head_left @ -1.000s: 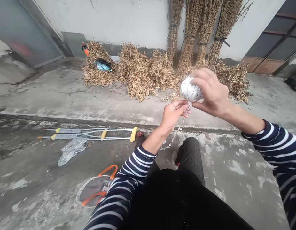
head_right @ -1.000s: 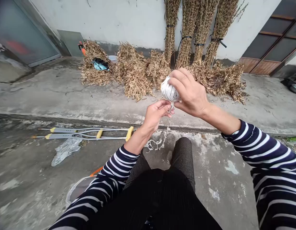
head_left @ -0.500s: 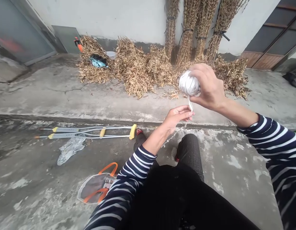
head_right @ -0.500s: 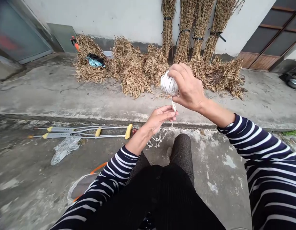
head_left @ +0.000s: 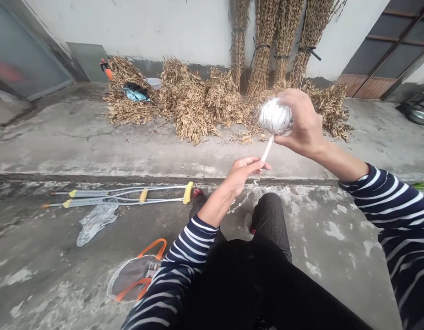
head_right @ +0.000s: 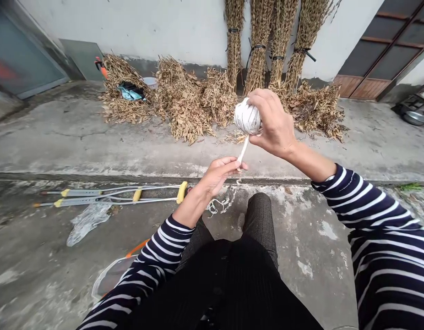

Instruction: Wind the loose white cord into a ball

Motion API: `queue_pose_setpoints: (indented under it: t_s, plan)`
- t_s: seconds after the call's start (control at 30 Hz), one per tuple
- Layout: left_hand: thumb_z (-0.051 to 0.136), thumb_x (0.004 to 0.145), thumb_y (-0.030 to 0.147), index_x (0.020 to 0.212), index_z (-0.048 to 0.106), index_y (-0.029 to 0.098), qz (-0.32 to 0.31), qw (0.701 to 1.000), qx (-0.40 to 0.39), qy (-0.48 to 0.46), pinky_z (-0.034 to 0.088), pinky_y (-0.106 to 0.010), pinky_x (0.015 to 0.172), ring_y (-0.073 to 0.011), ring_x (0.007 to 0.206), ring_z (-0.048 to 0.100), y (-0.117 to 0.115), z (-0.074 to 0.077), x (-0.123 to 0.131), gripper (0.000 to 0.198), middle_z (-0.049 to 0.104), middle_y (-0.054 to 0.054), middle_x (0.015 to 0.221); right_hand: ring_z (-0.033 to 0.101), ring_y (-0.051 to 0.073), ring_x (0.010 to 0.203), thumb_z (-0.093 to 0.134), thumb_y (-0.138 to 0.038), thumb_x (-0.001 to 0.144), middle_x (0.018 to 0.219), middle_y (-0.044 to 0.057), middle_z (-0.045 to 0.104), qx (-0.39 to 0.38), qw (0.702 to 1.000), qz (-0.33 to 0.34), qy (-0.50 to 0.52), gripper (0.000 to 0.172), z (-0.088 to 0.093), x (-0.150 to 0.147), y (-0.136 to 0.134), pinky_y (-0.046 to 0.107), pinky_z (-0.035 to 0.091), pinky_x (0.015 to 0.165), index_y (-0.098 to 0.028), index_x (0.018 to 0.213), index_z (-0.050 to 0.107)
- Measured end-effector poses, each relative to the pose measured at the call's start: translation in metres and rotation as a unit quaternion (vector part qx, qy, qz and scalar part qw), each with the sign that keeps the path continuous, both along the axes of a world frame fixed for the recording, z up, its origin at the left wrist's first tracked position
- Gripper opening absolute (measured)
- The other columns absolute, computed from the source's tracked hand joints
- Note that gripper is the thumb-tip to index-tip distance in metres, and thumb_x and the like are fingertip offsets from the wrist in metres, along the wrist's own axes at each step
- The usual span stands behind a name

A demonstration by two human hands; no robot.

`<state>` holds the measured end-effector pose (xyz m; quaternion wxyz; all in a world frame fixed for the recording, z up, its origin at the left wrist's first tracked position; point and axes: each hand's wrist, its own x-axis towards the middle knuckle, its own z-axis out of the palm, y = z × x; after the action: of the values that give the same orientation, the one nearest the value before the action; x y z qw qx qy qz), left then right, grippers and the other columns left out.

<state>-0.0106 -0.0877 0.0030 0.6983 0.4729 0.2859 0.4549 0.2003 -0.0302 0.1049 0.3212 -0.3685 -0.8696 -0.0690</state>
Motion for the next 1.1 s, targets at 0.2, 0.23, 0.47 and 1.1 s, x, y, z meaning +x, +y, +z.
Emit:
queue_pose_setpoints:
  t_s: [0.2,0.23,0.47,1.1]
  plan:
    - [0.086,0.077,0.043,0.081,0.077,0.012,-0.022,1.0,-0.01,-0.018,0.05,-0.029,0.082,-0.0166,0.083,0.068,-0.006,-0.008,-0.021,0.033,0.078,-0.009,0.087,0.049,0.035,0.144,0.071,-0.053,0.091,0.151,0.008,0.053,0.143,0.989,0.029,-0.023,0.071,-0.015,0.004,-0.001,0.065,0.043,0.122,-0.035,0.152,0.038]
    - [0.085,0.078,0.045,0.077,0.075,0.011,-0.055,0.998,-0.017,-0.03,0.049,-0.029,0.077,-0.0156,0.076,0.067,-0.009,-0.009,-0.023,0.035,0.075,-0.008,0.08,0.049,0.036,0.144,0.07,-0.052,0.093,0.151,0.009,0.053,0.152,0.987,0.042,-0.029,0.07,-0.016,0.004,-0.001,0.067,0.044,0.12,-0.033,0.152,0.039]
    - [0.088,0.075,0.049,0.066,0.058,0.016,-0.066,0.99,-0.064,-0.107,0.041,-0.028,0.061,-0.0135,0.06,0.059,-0.031,-0.015,-0.03,0.046,0.059,-0.002,0.06,0.041,0.038,0.153,0.075,-0.035,0.088,0.158,0.005,0.052,0.043,0.994,0.082,-0.057,0.06,-0.036,0.009,0.001,0.064,0.037,0.128,-0.033,0.143,0.052]
    - [0.062,0.096,0.018,0.093,0.069,0.014,0.197,0.947,-0.174,-0.185,0.054,-0.022,0.078,-0.0179,0.106,0.075,-0.003,-0.006,-0.033,0.008,0.076,-0.007,0.095,0.057,0.038,0.137,0.072,-0.02,0.07,0.154,0.014,0.052,-0.192,0.978,0.065,0.056,0.089,-0.151,-0.034,-0.06,0.054,0.056,0.109,-0.027,0.152,0.038]
